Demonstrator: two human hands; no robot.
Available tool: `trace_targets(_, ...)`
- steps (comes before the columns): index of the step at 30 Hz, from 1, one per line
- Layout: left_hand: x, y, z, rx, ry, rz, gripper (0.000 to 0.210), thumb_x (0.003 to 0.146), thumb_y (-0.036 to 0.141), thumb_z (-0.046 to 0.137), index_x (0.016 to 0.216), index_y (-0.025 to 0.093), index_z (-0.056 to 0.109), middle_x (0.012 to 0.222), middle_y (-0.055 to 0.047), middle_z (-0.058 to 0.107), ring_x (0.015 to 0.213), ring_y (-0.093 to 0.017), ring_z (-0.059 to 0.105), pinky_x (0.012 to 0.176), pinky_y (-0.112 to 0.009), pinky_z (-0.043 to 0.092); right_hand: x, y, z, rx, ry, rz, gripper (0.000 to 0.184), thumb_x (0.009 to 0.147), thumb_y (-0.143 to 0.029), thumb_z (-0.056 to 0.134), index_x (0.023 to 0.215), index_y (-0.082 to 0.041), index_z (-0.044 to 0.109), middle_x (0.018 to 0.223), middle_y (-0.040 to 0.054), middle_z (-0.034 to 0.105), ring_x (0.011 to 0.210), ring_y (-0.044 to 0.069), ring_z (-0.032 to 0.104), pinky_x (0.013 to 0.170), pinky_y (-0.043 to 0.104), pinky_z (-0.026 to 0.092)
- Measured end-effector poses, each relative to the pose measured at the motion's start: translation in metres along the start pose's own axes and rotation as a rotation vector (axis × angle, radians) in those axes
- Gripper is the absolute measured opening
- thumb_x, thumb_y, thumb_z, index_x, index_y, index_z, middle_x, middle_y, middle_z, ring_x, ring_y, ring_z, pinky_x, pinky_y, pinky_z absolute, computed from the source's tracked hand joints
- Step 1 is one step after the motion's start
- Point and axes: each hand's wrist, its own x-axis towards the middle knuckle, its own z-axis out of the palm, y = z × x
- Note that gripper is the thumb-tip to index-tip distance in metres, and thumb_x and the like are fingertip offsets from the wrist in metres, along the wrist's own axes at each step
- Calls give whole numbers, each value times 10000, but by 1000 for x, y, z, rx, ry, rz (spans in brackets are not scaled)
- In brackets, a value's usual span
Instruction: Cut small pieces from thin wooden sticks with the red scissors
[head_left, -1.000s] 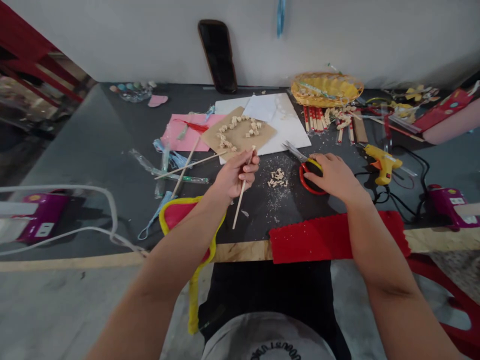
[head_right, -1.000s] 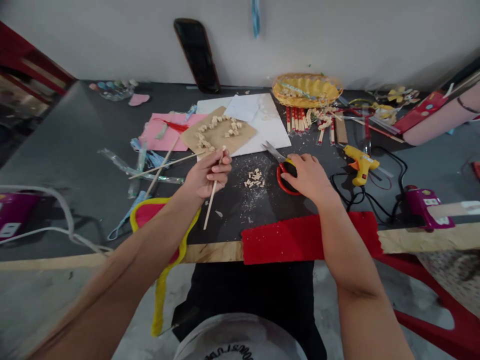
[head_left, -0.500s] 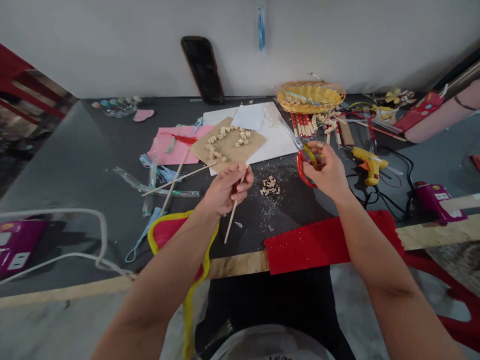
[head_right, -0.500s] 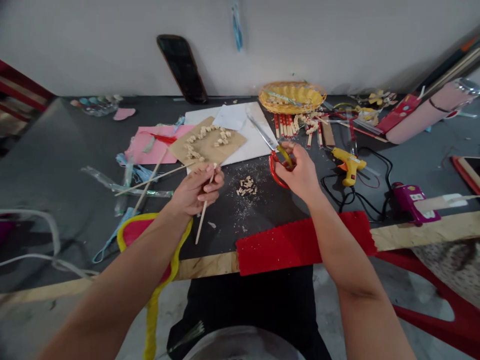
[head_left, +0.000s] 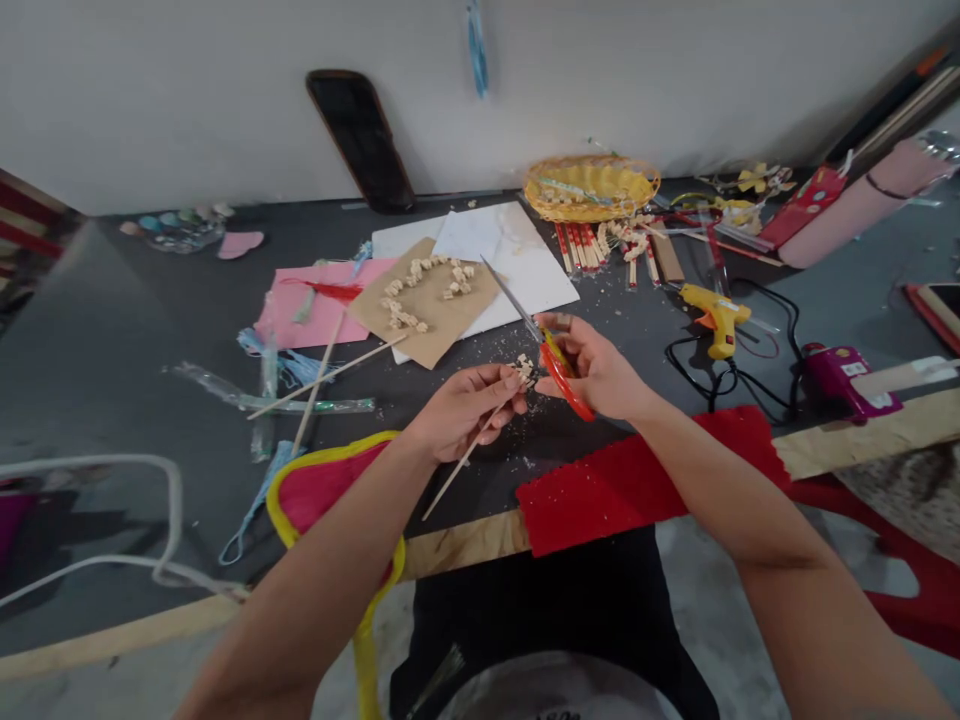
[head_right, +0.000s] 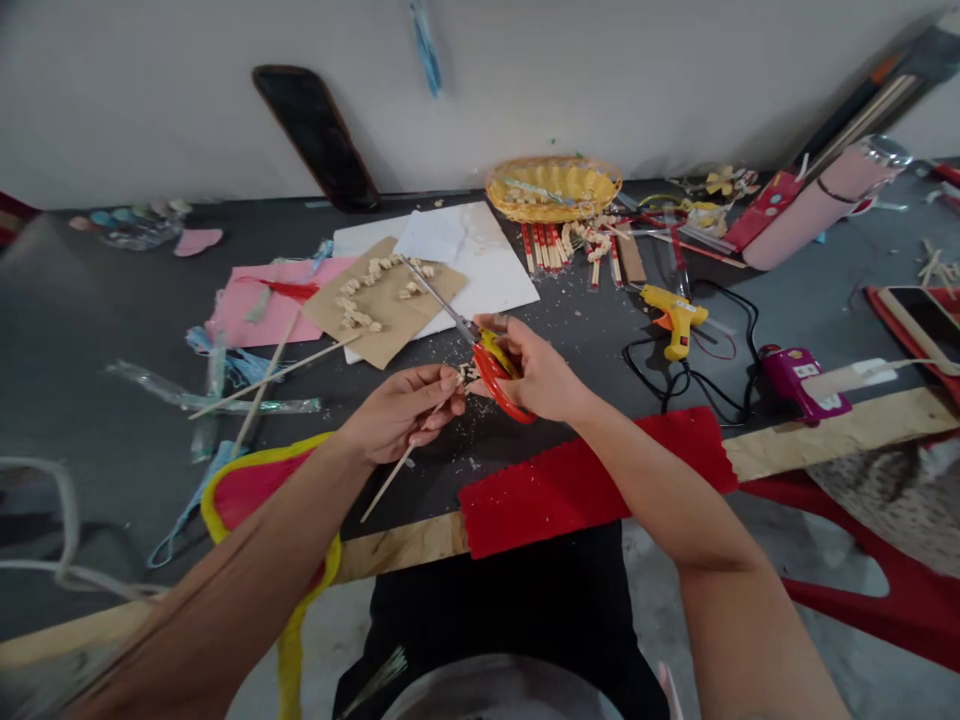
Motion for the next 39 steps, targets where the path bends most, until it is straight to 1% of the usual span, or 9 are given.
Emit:
trace_targets(2, 0, 0, 1, 24, -8, -23, 332, 714, 382, 798, 768, 145, 571, 633, 9, 620, 407, -28, 420, 290, -110, 283, -2, 2, 3, -26, -33, -13, 645, 704, -231, 768, 1249, -235, 422, 814, -50, 537, 676, 79, 511, 626, 225, 435)
trace_targets(4, -1, 0, 2, 51, -20, -45, 351, 693, 394, 811, 777, 144, 580, 630, 8, 623, 415, -34, 435, 291, -115, 297, -3, 4, 7, -35, -80, -1, 589, 746, -223, 718, 1249, -224, 411, 799, -49, 546, 669, 81, 525, 639, 235, 452)
trace_targets(8, -1, -1, 5, 84, -19, -55, 391, 653, 418, 832, 766, 146, 574, 613, 8, 619, 413, -40, 442, 285, -122, 305, -5, 7, 9, -35, -113, 35, 553, 757, -214, 702, 1225, -208, 408, 800, -41, 572, 666, 87, 565, 631, 239, 470)
trace_targets(13, 0, -3, 4, 107, -31, -35, 352, 681, 395, 815, 747, 151, 570, 611, 18, 614, 403, -37, 428, 285, -129, 318, -4, 7, 8, -19, -128, 21, 488, 769, -209, 697, 1175, -214, 427, 779, -47, 569, 627, 73, 548, 560, 209, 443)
trace_targets(20, 0, -5, 1, 124, -46, 12, 299, 718, 374, 787, 775, 149, 598, 654, 3, 634, 418, -35, 451, 310, -124, 333, -3, 2, 6, 20, -151, 68, 487, 769, -222, 700, 1179, -214, 438, 772, -53, 548, 598, 64, 528, 519, 201, 432)
trace_targets(28, -2, -5, 4, 218, 1, 43, 292, 725, 381, 773, 762, 141, 611, 657, -6, 636, 421, -40, 458, 315, -135, 373, -4, 3, 5, 6, -179, 38, 448, 784, -195, 684, 1162, -194, 444, 768, -53, 546, 595, 54, 507, 512, 189, 401)
trace_targets(32, -2, -6, 4, 247, 5, 41, 267, 736, 367, 765, 763, 145, 620, 651, -5, 643, 424, -42, 474, 329, -133, 391, -4, 2, 4, 14, -199, 68, 476, 775, -203, 702, 1174, -194, 443, 776, -53, 551, 598, 50, 504, 511, 180, 396)
trace_targets(36, -2, -6, 3, 251, 5, 29, 277, 724, 369, 774, 724, 143, 615, 627, -7, 644, 403, -35, 462, 334, -134, 397, -4, 2, 2, 91, -209, 109, 490, 767, -243, 721, 1170, -204, 444, 789, -55, 563, 564, 45, 508, 496, 184, 409)
trace_targets(39, -2, -6, 2, 253, -3, 29, 292, 723, 385, 773, 701, 140, 615, 611, -10, 643, 389, -35, 456, 330, -141, 401, -4, 1, -1, 142, -219, 103, 466, 781, -264, 709, 1161, -216, 445, 792, -52, 575, 551, 50, 520, 492, 197, 420)
